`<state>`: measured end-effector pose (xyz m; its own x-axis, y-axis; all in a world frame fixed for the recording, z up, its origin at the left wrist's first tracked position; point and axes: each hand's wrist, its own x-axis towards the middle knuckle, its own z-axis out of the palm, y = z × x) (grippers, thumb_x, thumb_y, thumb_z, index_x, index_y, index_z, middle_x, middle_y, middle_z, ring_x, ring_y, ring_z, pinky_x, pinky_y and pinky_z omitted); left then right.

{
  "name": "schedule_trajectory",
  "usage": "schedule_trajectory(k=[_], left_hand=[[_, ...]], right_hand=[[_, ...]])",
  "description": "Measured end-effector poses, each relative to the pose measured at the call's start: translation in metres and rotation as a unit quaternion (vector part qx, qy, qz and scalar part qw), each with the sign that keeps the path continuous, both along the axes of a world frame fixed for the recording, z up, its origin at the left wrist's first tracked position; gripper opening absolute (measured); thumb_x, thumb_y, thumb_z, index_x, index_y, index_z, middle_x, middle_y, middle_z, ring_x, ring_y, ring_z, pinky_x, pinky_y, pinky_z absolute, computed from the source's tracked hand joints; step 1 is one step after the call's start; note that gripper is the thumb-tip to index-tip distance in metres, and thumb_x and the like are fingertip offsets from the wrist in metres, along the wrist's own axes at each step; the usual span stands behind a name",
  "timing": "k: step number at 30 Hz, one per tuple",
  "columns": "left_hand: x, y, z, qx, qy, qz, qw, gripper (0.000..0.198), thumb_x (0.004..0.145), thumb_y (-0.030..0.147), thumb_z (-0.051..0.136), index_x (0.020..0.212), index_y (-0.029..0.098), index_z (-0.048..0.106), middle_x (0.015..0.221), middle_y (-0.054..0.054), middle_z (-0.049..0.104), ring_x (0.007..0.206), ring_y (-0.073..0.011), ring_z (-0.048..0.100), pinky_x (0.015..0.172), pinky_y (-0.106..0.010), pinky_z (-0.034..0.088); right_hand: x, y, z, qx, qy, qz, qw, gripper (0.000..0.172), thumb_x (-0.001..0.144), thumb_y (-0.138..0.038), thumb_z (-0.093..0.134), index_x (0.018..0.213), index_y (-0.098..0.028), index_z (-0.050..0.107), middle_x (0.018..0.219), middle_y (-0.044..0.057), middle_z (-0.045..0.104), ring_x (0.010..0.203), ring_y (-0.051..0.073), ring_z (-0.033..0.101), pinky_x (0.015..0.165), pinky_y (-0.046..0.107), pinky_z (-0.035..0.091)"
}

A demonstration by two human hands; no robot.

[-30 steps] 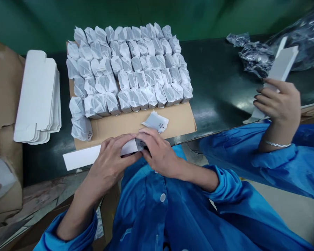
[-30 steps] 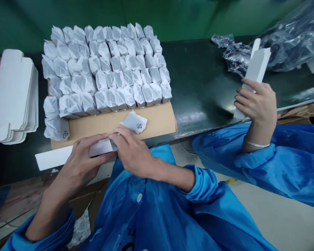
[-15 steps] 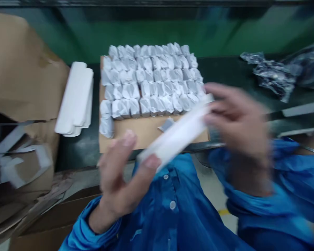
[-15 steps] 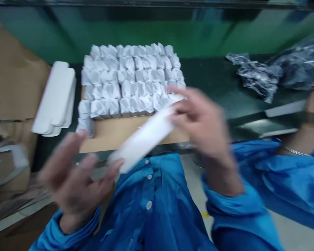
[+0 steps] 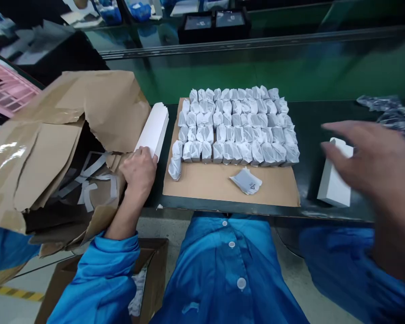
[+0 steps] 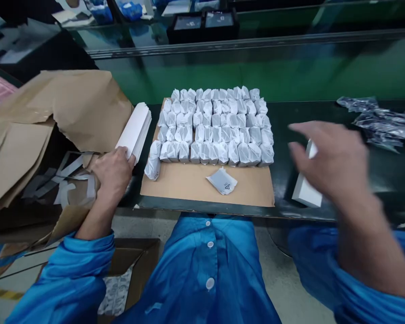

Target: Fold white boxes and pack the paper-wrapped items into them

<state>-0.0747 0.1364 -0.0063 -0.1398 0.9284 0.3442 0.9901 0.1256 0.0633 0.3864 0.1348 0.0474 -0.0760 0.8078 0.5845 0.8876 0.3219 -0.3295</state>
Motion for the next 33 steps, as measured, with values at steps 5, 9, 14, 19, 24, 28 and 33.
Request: schedule_trajectory(k=[5, 9, 14, 19, 24, 28, 33], left_hand=[[0.037, -0.048, 0.004, 0.133, -0.018, -0.029, 0.991, 0.040, 0.102, 0.033, 0.039, 0.128, 0.015, 0.063, 0.129, -0.018, 0.068, 0.114, -0.0315, 0.069, 0.090, -0.046, 0.056], [0.095, -0.116, 0.000, 0.187, -0.027, -0.283, 0.940, 0.072, 0.088, 0.030, 0.070, 0.153, 0.020, 0.039, 0.135, -0.017, 0.064, 0.126, -0.0327, 0.061, 0.106, -0.053, 0.051], [0.094, -0.135, 0.027, 0.187, -0.348, -0.241, 0.886, 0.085, 0.086, 0.059, 0.065, 0.157, 0.034, 0.026, 0.162, -0.006, 0.036, 0.145, -0.0326, 0.042, 0.110, -0.055, 0.050], [0.074, -0.104, 0.029, -0.166, -0.458, -0.195, 0.851, 0.019, 0.087, 0.042, 0.069, 0.090, 0.025, 0.076, 0.074, 0.001, 0.074, 0.062, -0.0162, 0.068, 0.051, -0.025, 0.054], [0.080, -0.103, 0.004, -0.284, -0.646, -0.137, 0.695, 0.030, 0.085, 0.046, 0.070, 0.102, 0.021, 0.074, 0.065, -0.001, 0.071, 0.055, -0.0180, 0.068, 0.049, -0.027, 0.056], [0.080, -0.103, 0.005, -0.327, -0.627, -0.180, 0.684, 0.030, 0.081, 0.038, 0.073, 0.104, 0.019, 0.075, 0.062, -0.001, 0.070, 0.050, -0.0168, 0.067, 0.047, -0.025, 0.055], [0.088, -0.098, 0.009, -0.200, -0.490, -0.213, 0.821, 0.010, 0.079, 0.025, 0.070, 0.084, 0.021, 0.078, 0.077, -0.001, 0.077, 0.064, -0.0140, 0.070, 0.055, -0.020, 0.054]], right_hand=[[-0.166, -0.051, -0.006, -0.295, 0.315, 0.280, 0.858, 0.060, 0.099, -0.045, 0.054, 0.152, -0.022, 0.037, 0.140, 0.017, 0.059, 0.105, 0.022, 0.071, 0.083, 0.040, 0.061], [-0.209, -0.034, -0.019, -0.295, 0.442, 0.259, 0.806, 0.052, 0.098, -0.040, 0.054, 0.140, -0.012, 0.045, 0.132, 0.017, 0.063, 0.110, 0.023, 0.066, 0.089, 0.037, 0.057], [-0.130, -0.018, -0.010, -0.439, 0.157, 0.463, 0.754, 0.020, 0.092, -0.030, 0.064, 0.102, -0.012, 0.069, 0.095, 0.004, 0.072, 0.083, 0.016, 0.066, 0.068, 0.024, 0.050], [-0.112, -0.058, -0.001, -0.359, -0.096, 0.378, 0.848, 0.038, 0.095, -0.036, 0.062, 0.126, -0.015, 0.062, 0.105, 0.010, 0.072, 0.086, 0.022, 0.067, 0.071, 0.030, 0.051], [-0.121, -0.099, -0.021, -0.087, -0.234, 0.272, 0.929, 0.062, 0.097, -0.047, 0.055, 0.140, -0.002, 0.049, 0.110, 0.022, 0.069, 0.096, 0.032, 0.065, 0.078, 0.043, 0.053], [-0.111, -0.103, -0.028, -0.036, -0.227, 0.315, 0.921, 0.055, 0.100, -0.045, 0.050, 0.132, -0.001, 0.055, 0.111, 0.022, 0.070, 0.097, 0.031, 0.067, 0.079, 0.042, 0.057], [-0.111, -0.114, -0.035, -0.043, -0.216, 0.294, 0.930, 0.043, 0.100, -0.031, 0.051, 0.136, -0.008, 0.056, 0.112, 0.021, 0.072, 0.100, 0.032, 0.070, 0.081, 0.046, 0.060]])
